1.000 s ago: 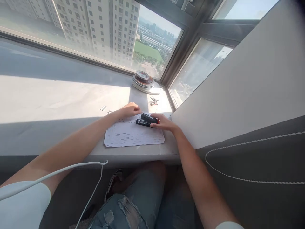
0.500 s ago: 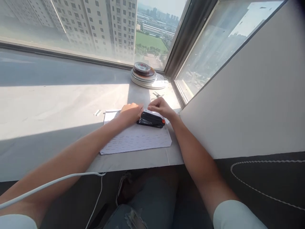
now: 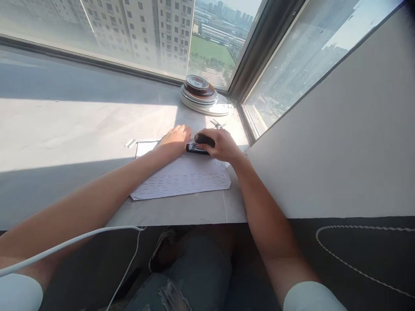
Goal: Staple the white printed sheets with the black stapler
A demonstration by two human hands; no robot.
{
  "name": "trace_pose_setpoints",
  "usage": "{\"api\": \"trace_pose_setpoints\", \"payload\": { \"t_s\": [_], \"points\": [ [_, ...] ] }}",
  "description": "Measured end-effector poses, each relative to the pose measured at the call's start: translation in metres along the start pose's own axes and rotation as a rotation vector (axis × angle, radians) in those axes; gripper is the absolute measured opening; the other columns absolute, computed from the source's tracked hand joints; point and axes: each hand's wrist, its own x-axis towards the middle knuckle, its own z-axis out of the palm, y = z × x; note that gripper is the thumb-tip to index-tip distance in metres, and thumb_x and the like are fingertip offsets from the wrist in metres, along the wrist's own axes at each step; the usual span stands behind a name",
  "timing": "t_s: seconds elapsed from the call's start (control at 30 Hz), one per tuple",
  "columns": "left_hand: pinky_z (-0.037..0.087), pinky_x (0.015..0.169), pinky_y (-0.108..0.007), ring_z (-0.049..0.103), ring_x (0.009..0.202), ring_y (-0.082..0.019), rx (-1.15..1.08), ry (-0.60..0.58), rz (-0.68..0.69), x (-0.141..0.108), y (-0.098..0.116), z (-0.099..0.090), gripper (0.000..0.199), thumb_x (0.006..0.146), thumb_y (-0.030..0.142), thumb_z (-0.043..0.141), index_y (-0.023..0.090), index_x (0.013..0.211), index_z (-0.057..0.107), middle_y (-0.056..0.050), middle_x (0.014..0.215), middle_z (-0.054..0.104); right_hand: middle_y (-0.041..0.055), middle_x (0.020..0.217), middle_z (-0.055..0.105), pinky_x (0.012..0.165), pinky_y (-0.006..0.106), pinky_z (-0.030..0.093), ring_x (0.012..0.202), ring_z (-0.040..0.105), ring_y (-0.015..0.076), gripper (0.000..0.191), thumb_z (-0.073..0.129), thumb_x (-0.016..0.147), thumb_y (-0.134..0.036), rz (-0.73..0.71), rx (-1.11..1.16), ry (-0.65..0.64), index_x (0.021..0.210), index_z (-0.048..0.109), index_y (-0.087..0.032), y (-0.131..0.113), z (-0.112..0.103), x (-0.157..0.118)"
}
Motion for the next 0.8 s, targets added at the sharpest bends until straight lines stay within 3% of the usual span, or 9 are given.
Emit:
{"api": "trace_pose_setpoints", "payload": {
  "t_s": [0.17,0.3,0.47,0.6,0.67,0.8],
  "points": [
    [0.05,0.084,-0.042,0.066,0.101,-0.029,-0.058,-0.065,-0.096,-0.002,0.003,-0.013,0.038,0.11,0.033,0.034,0.024,0.13,0.064,-0.013,0.115,0.071,0.0062,0.105,0.07,0.086,0.039,0.049,0.096,0.062,0.0235,0.014,0.061,0.096,-0.024,0.148,-0.063,0.337,0.109,0.065,-0.025,0.012,0.0,0.003],
    [0.052,0.086,-0.045,0.068,0.103,-0.031,-0.028,-0.07,-0.177,-0.002,0.005,-0.014,0.039,0.109,0.035,0.036,0.024,0.129,0.068,-0.014,0.113,0.074,0.0075,0.105,0.069,0.084,0.04,0.05,0.097,0.062,0.0243,0.016,0.06,0.091,-0.019,0.304,-0.149,0.492,0.105,0.066,-0.025,0.025,-0.006,0.002],
    [0.054,0.089,-0.047,0.069,0.102,-0.033,-0.011,-0.099,-0.247,0.0,0.005,-0.014,0.043,0.108,0.048,0.041,0.022,0.125,0.07,-0.015,0.105,0.074,0.0048,0.087,0.067,0.073,0.035,0.046,0.08,0.057,0.0214,0.005,0.065,0.086,-0.019,0.547,-0.141,0.38,0.085,0.064,-0.024,0.035,-0.01,-0.003],
    [0.053,0.089,-0.049,0.069,0.102,-0.035,-0.045,-0.081,-0.228,0.0,0.003,-0.014,0.048,0.107,0.055,0.042,0.022,0.125,0.072,-0.016,0.099,0.072,0.004,0.083,0.065,0.07,0.033,0.042,0.08,0.055,0.0214,0.006,0.068,0.087,-0.023,0.59,-0.117,0.306,0.086,0.062,-0.024,0.035,-0.013,-0.002],
    [0.053,0.088,-0.048,0.069,0.101,-0.035,-0.072,-0.082,-0.228,0.0,0.002,-0.014,0.047,0.105,0.058,0.046,0.023,0.123,0.073,-0.015,0.097,0.072,0.0026,0.079,0.061,0.069,0.032,0.04,0.077,0.053,0.0206,0.015,0.068,0.092,-0.031,0.564,-0.112,0.296,0.082,0.059,-0.024,0.034,-0.012,-0.001],
    [0.054,0.087,-0.048,0.068,0.1,-0.034,-0.106,-0.076,-0.221,-0.001,0.0,-0.012,0.043,0.103,0.055,0.05,0.025,0.124,0.073,-0.014,0.097,0.072,-0.0021,0.061,0.041,0.066,0.032,0.037,0.063,0.041,0.017,0.052,0.052,0.105,-0.053,0.58,-0.087,0.3,0.064,0.037,-0.026,0.03,-0.009,0.0]
  ]
}}
